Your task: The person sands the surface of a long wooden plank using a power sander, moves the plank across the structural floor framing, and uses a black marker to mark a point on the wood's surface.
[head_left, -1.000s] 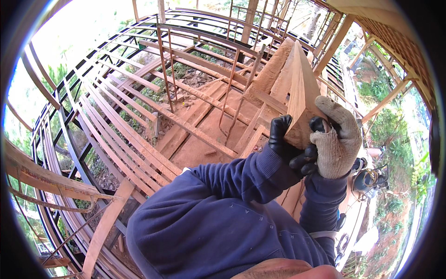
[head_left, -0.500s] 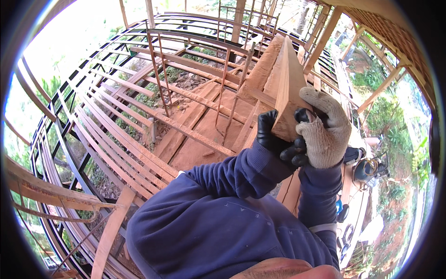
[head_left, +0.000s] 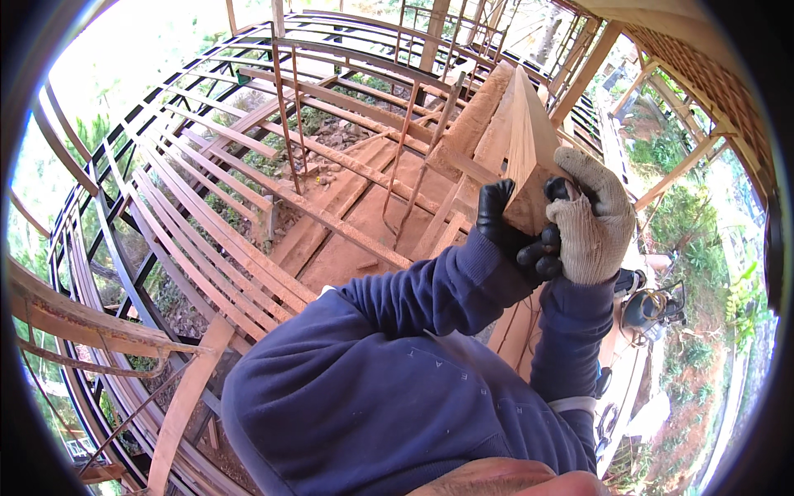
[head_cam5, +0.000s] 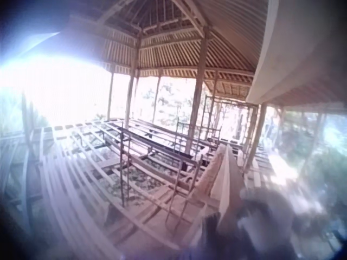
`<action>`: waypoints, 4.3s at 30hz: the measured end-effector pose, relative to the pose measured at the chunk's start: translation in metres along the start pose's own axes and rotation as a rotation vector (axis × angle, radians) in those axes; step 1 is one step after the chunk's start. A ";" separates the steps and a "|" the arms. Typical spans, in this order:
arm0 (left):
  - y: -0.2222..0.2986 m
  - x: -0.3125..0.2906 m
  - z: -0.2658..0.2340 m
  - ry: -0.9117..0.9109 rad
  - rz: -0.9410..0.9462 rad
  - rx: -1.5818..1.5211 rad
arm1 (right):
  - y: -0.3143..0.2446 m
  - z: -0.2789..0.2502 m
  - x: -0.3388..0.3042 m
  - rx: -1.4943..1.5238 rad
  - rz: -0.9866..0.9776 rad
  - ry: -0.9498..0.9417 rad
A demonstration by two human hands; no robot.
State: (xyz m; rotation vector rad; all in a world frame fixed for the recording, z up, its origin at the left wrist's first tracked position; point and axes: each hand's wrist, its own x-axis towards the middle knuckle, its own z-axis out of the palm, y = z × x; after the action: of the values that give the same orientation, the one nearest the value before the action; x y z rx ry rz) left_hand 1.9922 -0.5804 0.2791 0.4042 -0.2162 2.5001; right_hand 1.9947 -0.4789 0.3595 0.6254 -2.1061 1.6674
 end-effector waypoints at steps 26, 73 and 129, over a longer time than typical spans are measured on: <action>0.008 -0.087 -0.244 0.264 -0.391 0.307 | 0.159 -0.012 -0.191 -0.050 0.145 -0.005; 0.107 -0.175 -0.445 1.871 -0.358 2.423 | 0.352 -0.312 -0.594 -0.047 1.881 0.619; -0.004 0.665 -0.903 1.060 -1.518 2.114 | 1.089 -0.838 -0.125 0.401 1.646 1.184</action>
State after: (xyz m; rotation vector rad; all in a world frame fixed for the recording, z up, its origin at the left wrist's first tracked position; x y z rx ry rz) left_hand 1.2618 -0.0054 -0.3479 -0.1520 2.1460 0.2808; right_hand 1.5068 0.5650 -0.3987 -2.0409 -1.0625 2.0700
